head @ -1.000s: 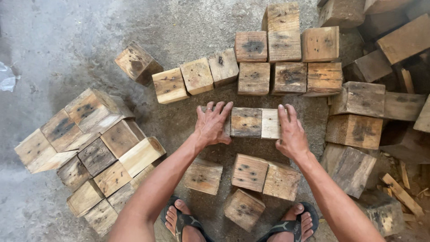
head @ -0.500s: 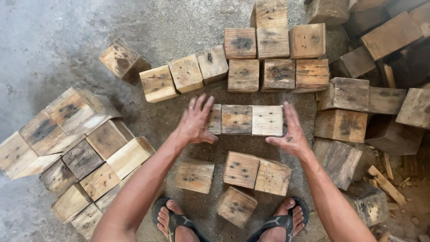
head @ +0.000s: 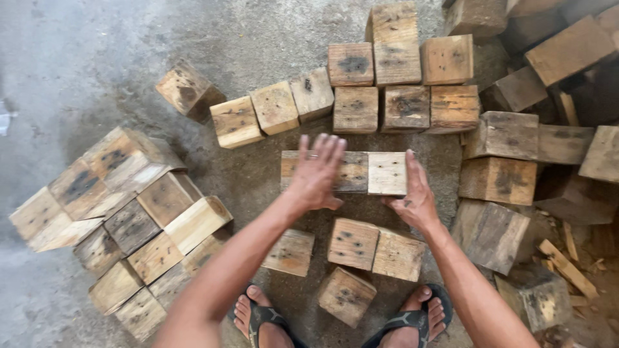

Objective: The person picks up rough wooden blocks from a pile on the concrete floor and places them one at a time into a growing flat grid pattern on the floor, aligning each block edge to edge with the neighboring blocks by hand.

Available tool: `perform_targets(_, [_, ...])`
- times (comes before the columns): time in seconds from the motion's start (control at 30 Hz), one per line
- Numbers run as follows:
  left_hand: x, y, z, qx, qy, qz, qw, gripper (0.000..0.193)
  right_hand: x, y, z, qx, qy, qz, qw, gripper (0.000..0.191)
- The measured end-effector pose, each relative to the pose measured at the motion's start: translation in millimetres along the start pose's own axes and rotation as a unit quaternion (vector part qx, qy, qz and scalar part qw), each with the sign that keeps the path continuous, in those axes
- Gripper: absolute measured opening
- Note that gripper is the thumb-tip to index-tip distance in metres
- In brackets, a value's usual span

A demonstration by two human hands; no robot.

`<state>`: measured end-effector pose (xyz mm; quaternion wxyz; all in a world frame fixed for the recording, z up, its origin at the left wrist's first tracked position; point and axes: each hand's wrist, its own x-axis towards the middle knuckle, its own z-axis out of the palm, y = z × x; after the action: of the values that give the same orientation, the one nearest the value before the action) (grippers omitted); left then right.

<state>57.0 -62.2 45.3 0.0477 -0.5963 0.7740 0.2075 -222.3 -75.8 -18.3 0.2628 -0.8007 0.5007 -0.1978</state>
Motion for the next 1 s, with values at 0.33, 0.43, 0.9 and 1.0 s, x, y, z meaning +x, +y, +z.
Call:
perform_targets(0.33, [-32,0,-95,-0.073,-0.012,0.028,0.997,0.125,4,0,3,0.003,-0.069,0.135,0.989,0.119])
perform_targets(0.43, [-69,-49,-124,-0.019,0.019,-0.010,1.000,0.132,2,5,4,-0.024,-0.034,0.063,0.997,0.124])
perform_targets(0.9, [-65,-104,-7,-0.066,0.045,-0.028,0.996,0.122,5,-15,-8,-0.020,-0.041,0.090,0.995,0.113])
perform_targets(1.0, [-35,-60,7,-0.014,0.000,0.015,1.000,0.127,5,-12,-16,-0.016,-0.020,0.078,0.997,0.109])
